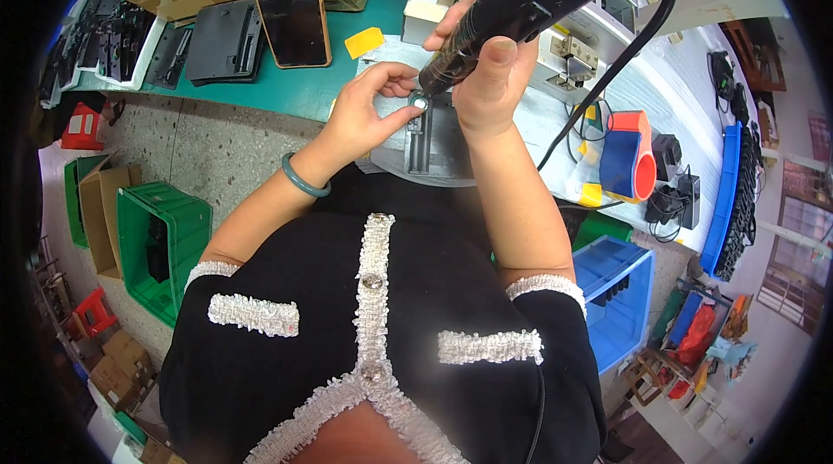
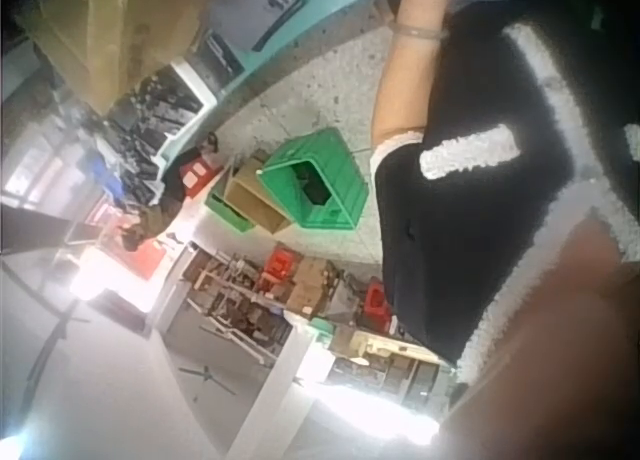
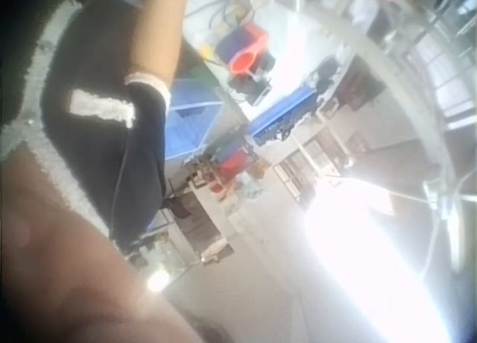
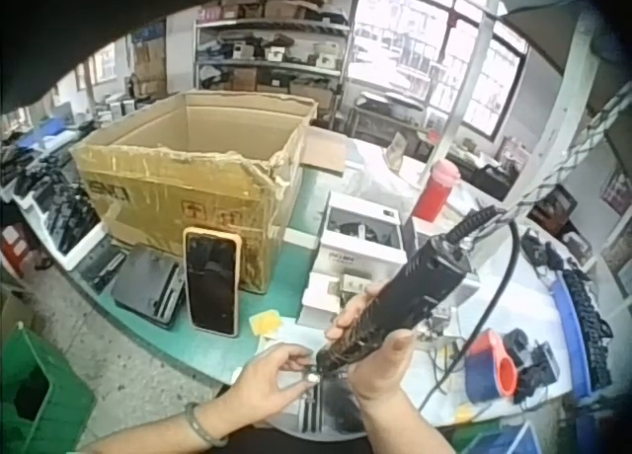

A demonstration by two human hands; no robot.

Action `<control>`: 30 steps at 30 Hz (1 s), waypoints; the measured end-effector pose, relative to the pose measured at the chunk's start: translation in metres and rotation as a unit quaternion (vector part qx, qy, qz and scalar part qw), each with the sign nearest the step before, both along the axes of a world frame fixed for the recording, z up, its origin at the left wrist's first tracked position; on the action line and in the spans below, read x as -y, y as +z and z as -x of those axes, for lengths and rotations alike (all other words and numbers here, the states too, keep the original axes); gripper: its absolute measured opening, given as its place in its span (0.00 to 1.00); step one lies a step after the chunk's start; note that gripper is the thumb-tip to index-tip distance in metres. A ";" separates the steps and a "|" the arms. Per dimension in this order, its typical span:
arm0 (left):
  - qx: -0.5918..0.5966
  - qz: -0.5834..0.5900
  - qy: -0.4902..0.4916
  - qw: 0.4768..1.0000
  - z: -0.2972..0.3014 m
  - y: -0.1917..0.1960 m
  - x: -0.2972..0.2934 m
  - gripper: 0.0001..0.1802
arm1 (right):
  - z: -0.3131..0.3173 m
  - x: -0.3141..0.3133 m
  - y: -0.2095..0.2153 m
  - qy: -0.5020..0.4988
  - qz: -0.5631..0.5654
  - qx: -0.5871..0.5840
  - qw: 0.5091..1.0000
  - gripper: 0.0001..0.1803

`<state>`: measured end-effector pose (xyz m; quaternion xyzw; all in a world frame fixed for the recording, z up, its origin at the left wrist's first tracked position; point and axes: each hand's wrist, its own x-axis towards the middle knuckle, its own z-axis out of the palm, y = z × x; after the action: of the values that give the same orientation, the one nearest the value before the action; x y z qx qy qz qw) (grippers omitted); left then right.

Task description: The person assembles electronic housing components using an electric screwdriver.

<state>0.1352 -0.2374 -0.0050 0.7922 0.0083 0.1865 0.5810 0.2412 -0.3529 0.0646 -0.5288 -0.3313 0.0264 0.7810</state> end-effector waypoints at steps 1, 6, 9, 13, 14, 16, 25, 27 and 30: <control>0.000 -0.001 0.001 1.000 0.000 0.000 0.000 0.23 | 0.000 0.000 0.000 0.000 0.003 -0.002 1.000 0.46; 0.005 0.001 0.001 1.000 0.000 0.002 0.001 0.23 | 0.002 -0.001 -0.004 -0.002 0.013 -0.006 1.000 0.47; 0.005 0.003 0.001 1.000 0.000 0.001 0.001 0.23 | 0.004 -0.002 -0.004 -0.005 0.019 -0.006 1.000 0.48; 0.009 -0.019 0.007 1.000 0.000 0.006 0.001 0.22 | 0.007 -0.006 0.000 0.010 0.038 -0.003 0.999 0.48; 0.006 -0.017 0.006 1.000 0.000 0.006 0.001 0.22 | 0.007 -0.007 0.001 0.015 0.048 0.002 0.999 0.48; 0.015 -0.035 0.011 0.999 0.000 0.006 0.001 0.22 | 0.009 -0.008 0.000 0.017 0.049 -0.005 0.999 0.48; 0.008 -0.023 0.000 1.000 -0.001 0.003 0.002 0.21 | 0.004 -0.008 0.003 0.015 0.061 0.002 0.998 0.49; 0.012 -0.013 -0.007 1.000 -0.003 0.004 -0.001 0.18 | -0.013 -0.002 0.008 0.015 0.014 -0.013 1.000 0.47; 0.058 -0.086 -0.034 0.994 0.000 0.000 -0.001 0.13 | -0.046 0.004 0.036 -0.062 -0.141 0.034 0.987 0.41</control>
<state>0.1348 -0.2361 -0.0054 0.8270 -0.0687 0.2124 0.5160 0.2873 -0.3567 0.1010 -0.4331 -0.3245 -0.0870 0.8364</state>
